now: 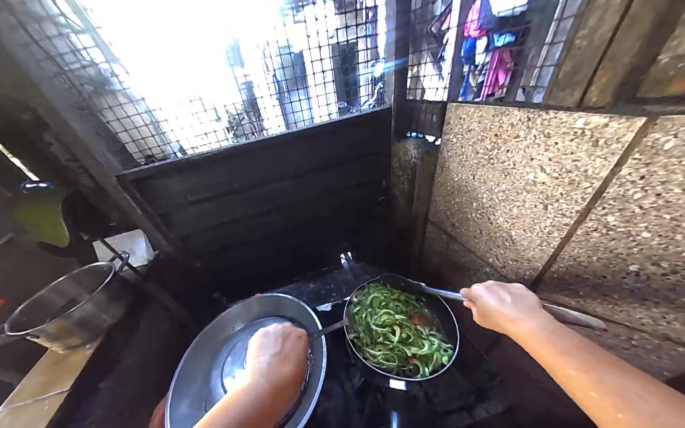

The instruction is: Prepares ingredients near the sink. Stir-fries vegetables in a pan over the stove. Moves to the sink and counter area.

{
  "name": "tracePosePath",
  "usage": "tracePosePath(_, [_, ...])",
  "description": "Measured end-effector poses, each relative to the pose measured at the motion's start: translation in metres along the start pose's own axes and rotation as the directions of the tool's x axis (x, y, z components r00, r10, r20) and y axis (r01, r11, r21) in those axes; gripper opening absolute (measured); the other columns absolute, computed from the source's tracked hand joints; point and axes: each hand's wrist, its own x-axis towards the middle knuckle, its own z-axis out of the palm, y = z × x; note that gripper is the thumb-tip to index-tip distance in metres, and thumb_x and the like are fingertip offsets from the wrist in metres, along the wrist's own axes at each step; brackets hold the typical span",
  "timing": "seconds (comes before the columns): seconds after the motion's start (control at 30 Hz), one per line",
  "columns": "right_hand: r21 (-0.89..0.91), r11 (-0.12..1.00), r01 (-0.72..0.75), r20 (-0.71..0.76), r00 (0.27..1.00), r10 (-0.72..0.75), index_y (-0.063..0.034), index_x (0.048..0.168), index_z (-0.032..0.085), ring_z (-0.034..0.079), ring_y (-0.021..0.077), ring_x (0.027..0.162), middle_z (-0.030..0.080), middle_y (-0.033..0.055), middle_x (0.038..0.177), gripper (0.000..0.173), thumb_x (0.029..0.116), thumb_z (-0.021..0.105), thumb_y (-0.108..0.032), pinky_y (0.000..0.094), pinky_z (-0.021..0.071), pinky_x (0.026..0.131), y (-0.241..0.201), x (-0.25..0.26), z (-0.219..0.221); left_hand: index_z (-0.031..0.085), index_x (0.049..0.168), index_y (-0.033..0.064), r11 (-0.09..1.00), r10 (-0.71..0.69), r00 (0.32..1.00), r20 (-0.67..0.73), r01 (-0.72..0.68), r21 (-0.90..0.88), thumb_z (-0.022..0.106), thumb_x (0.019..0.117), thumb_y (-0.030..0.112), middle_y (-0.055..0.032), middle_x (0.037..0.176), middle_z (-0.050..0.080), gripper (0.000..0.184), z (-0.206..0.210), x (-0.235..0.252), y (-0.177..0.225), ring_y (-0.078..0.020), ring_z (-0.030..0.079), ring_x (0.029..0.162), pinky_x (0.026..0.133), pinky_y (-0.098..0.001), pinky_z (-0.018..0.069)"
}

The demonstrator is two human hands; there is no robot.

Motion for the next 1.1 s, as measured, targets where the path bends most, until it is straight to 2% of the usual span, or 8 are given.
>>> tracePosePath(0.1, [0.18,0.975,0.131,0.128,0.98,-0.155,-0.0064,0.114,0.074,0.068,0.037,0.109,0.073,0.0192,0.11,0.032,0.1079,0.052,-0.029,0.0588,0.0513,0.094,0.023,0.038,0.016,0.063,0.131,0.0069,0.999,0.028,0.999,0.019,-0.028,-0.022,0.056,0.0945,0.006,-0.0239,0.131,0.063,0.038,0.007,0.025,-0.007,-0.0465,0.06,0.121,0.095,-0.0661,0.0475])
tracePosePath(0.23, [0.371,0.909,0.191,0.21,0.936,-0.282,-0.0068,0.128,0.071,0.066,0.0359,0.109,0.071,0.0224,0.114,0.041,0.1095,0.049,-0.036,0.056,0.0481,0.097,0.039,0.062,0.059,0.063,0.136,0.0211,0.999,0.052,0.998,-0.02,-0.052,0.005,0.057,0.0952,0.01,-0.0166,0.125,0.067,0.043,0.018,0.043,-0.015,-0.0392,0.064,0.117,0.091,-0.0594,0.0526])
tracePosePath(0.43, [0.488,0.844,0.223,0.117,0.941,-0.317,-0.0121,0.131,0.071,0.065,0.0343,0.12,0.072,0.0198,0.121,0.037,0.1087,0.051,-0.034,0.0548,0.0455,0.107,0.063,0.055,0.099,0.056,0.146,0.0255,0.998,0.06,0.998,-0.03,-0.06,0.014,0.054,0.099,0.013,-0.0175,0.129,0.065,0.048,0.021,0.041,-0.015,-0.0389,0.063,0.117,0.092,-0.058,0.0523])
tracePosePath(0.6, [0.593,0.778,0.207,0.036,0.959,-0.282,-0.0097,0.134,0.069,0.066,0.0323,0.12,0.072,0.0194,0.123,0.037,0.1085,0.053,-0.03,0.0521,0.0457,0.108,0.083,0.04,0.105,0.055,0.148,0.0261,0.998,0.062,0.997,-0.053,-0.063,-0.015,0.051,0.1016,0.014,-0.0178,0.13,0.064,0.048,0.01,0.031,-0.01,-0.039,0.063,0.118,0.094,-0.058,0.0511])
tracePosePath(0.7, [0.617,0.76,0.203,0.011,0.964,-0.266,-0.0057,0.133,0.069,0.068,0.0325,0.101,0.072,0.0222,0.113,0.036,0.1089,0.052,-0.026,0.0513,0.0492,0.097,0.088,0.028,0.094,0.054,0.149,0.0271,0.998,0.059,0.996,-0.068,-0.061,-0.019,0.051,0.1022,0.016,-0.0169,0.131,0.064,0.048,0.004,0.029,-0.003,-0.0378,0.062,0.12,0.095,-0.057,0.0507])
tracePosePath(0.8, [0.612,0.767,0.192,0.013,0.968,-0.252,-0.0044,0.134,0.068,0.067,0.0311,0.101,0.071,0.0219,0.114,0.037,0.1098,0.051,-0.026,0.0492,0.0493,0.096,0.09,0.015,0.077,0.053,0.15,0.0273,0.998,0.053,0.995,-0.082,-0.056,-0.035,0.052,0.1012,0.015,-0.0161,0.132,0.064,0.051,0.0,0.028,0.004,-0.0373,0.061,0.122,0.096,-0.0568,0.0504])
tracePosePath(0.97, [0.511,0.837,0.196,-0.045,0.978,-0.202,-0.0087,0.133,0.069,0.067,0.0326,0.115,0.073,0.0189,0.118,0.036,0.1095,0.051,-0.028,0.0519,0.0474,0.104,0.085,-0.012,0.049,0.054,0.149,0.0281,0.997,0.027,0.995,-0.101,-0.035,-0.072,0.051,0.1018,0.016,-0.0148,0.132,0.064,0.049,0.001,0.03,0.007,-0.0364,0.061,0.124,0.097,-0.0569,0.05])
tracePosePath(1.1, [0.394,0.897,0.202,-0.07,0.979,-0.19,-0.0185,0.135,0.069,0.069,0.0345,0.11,0.074,0.0158,0.114,0.035,0.1086,0.051,-0.033,0.0577,0.0508,0.098,0.077,-0.035,0.044,0.058,0.145,0.0269,0.998,0.007,0.997,-0.072,-0.011,-0.056,0.054,0.0994,0.017,-0.0132,0.131,0.067,0.047,0.001,0.028,-0.001,-0.0359,0.062,0.124,0.096,-0.0586,0.0506])
